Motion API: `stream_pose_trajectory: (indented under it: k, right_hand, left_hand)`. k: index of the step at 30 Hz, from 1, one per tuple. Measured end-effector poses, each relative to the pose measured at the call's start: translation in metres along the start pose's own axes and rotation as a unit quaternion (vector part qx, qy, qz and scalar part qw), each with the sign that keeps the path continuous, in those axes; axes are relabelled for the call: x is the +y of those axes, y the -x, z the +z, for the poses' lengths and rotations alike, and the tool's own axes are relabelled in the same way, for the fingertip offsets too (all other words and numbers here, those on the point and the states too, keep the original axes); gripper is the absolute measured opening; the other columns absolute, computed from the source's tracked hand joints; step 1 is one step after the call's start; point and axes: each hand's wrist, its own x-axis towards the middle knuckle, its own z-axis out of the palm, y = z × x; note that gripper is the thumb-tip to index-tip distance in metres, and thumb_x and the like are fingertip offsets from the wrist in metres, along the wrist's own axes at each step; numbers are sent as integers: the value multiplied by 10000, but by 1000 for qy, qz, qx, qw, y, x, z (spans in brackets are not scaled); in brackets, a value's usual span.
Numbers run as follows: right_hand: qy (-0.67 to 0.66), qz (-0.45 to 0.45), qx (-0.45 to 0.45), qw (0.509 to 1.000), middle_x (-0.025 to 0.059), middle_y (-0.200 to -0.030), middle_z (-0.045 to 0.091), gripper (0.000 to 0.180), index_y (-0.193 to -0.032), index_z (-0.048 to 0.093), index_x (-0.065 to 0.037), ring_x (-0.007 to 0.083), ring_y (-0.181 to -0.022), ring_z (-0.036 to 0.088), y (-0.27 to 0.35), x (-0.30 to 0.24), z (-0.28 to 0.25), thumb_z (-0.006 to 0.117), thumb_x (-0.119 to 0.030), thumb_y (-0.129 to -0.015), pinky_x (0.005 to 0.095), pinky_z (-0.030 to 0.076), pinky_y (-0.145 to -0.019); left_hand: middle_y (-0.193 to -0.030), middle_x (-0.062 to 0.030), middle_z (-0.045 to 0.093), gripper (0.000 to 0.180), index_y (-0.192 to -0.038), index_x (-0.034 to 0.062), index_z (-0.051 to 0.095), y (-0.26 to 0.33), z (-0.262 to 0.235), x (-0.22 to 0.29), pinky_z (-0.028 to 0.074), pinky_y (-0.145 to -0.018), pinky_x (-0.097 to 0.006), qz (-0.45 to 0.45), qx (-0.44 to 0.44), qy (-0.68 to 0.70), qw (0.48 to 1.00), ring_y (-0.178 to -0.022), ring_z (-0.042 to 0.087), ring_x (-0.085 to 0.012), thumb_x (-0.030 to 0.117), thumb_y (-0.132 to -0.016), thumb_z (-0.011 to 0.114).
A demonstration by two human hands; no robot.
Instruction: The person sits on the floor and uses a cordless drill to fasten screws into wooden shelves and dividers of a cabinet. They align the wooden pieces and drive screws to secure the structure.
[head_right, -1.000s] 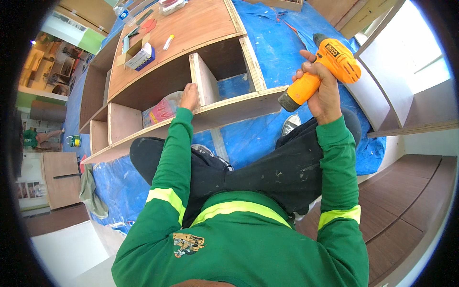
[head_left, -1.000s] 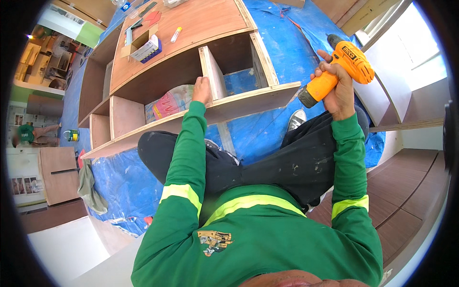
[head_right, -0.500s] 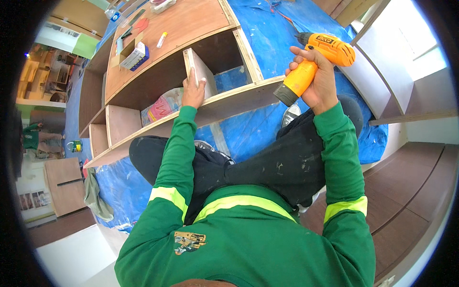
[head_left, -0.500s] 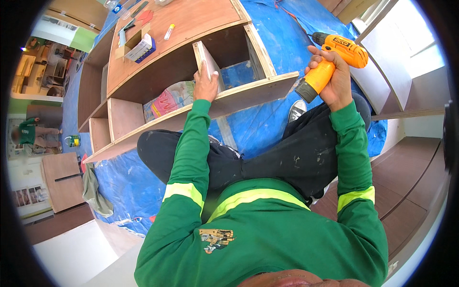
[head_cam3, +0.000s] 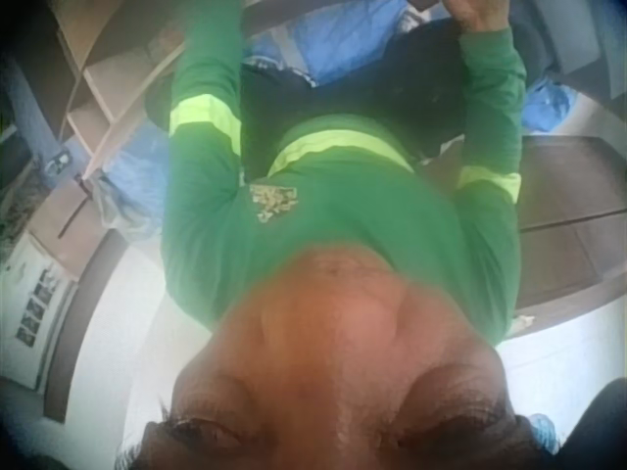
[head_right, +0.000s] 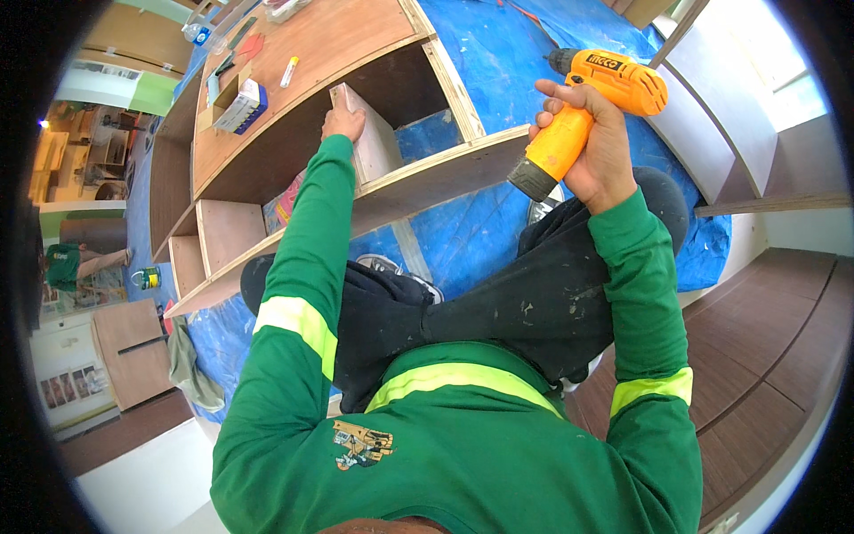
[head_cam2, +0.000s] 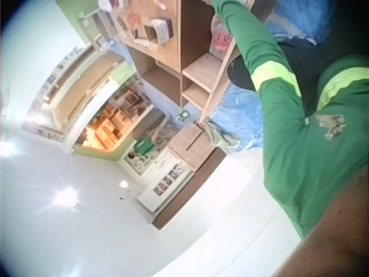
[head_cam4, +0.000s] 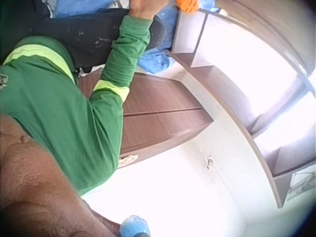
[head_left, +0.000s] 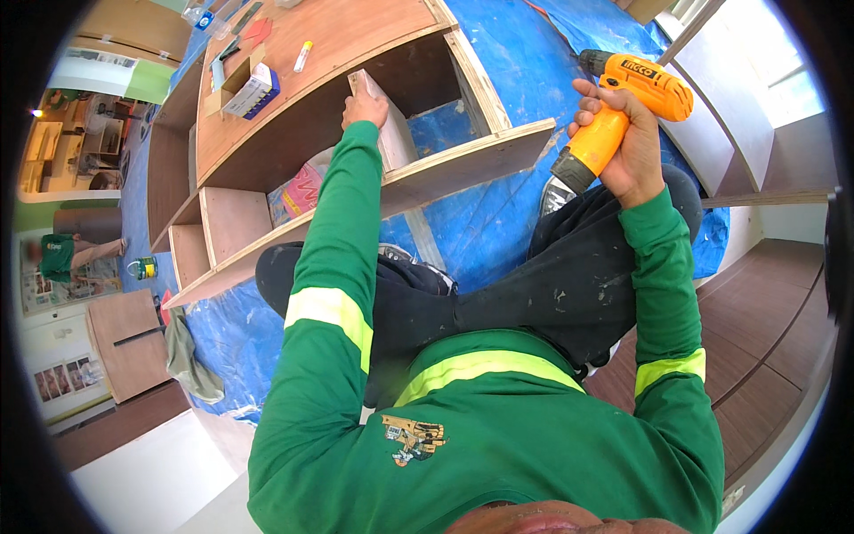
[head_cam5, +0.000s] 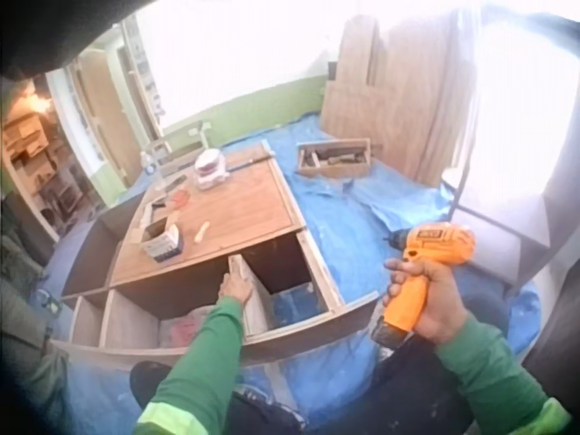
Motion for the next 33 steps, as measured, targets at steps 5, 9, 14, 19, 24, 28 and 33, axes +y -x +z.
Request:
stream_pose_trajectory:
  k: [5,9,14,19,24,28,33]
  right_hand:
    - [-7,-13,-2,1000,16,-844,619,450,-1288,575,76,158,-777,635,4,-3,-5,678,-183,-935,360,576,-793]
    - [-17,-13,-8,1000,18,-850,623,448,-1290,575,77,161,-784,639,4,-4,-6,676,-180,-937,366,579,-798]
    - [-20,-20,-10,1000,24,-854,626,443,-1282,581,78,164,-792,641,6,-6,-8,683,-177,-935,372,583,-807]
    - [-24,-8,-6,1000,27,-854,626,444,-1274,583,87,167,-792,640,2,-2,-6,690,-175,-932,373,584,-809]
    - [-11,4,-6,1000,39,-852,625,424,-1257,586,90,176,-787,639,-1,2,-3,682,-167,-934,374,586,-803]
    - [-2,15,10,1000,43,-844,623,397,-1233,592,85,183,-780,641,-2,8,-7,676,-160,-932,381,590,-790]
    - [14,23,25,999,38,-832,621,372,-1209,600,73,184,-770,645,-1,14,-5,681,-159,-929,389,593,-776]
  left_hand:
    - [-1439,-329,565,850,-1698,336,232,0,7,6,507,-1083,-567,10,11,0,1000,-1271,628,-499,415,-942,614]
    - [-1444,-345,553,854,-1706,283,217,26,6,-10,471,-1112,-579,33,10,34,999,-1297,594,-526,466,-961,593]
    - [-1432,-370,570,793,-1704,201,246,62,4,-26,439,-1141,-555,98,-21,56,993,-1341,563,-519,551,-1041,507]
    - [-1473,-287,586,657,-1684,201,310,74,-15,-50,445,-1140,-545,153,-82,31,984,-1365,562,-473,461,-1096,445]
    - [-1620,-221,465,588,-1663,247,360,77,-18,-53,453,-1147,-553,166,-46,-23,985,-1389,542,-480,392,-1098,437]
    - [-1682,-199,385,574,-1653,321,372,57,-10,-46,442,-1160,-588,156,15,-28,987,-1412,516,-502,406,-1087,427]
    - [-1674,-191,404,580,-1653,390,343,3,-13,-51,408,-1174,-627,107,-28,-57,992,-1430,514,-481,472,-1080,386]
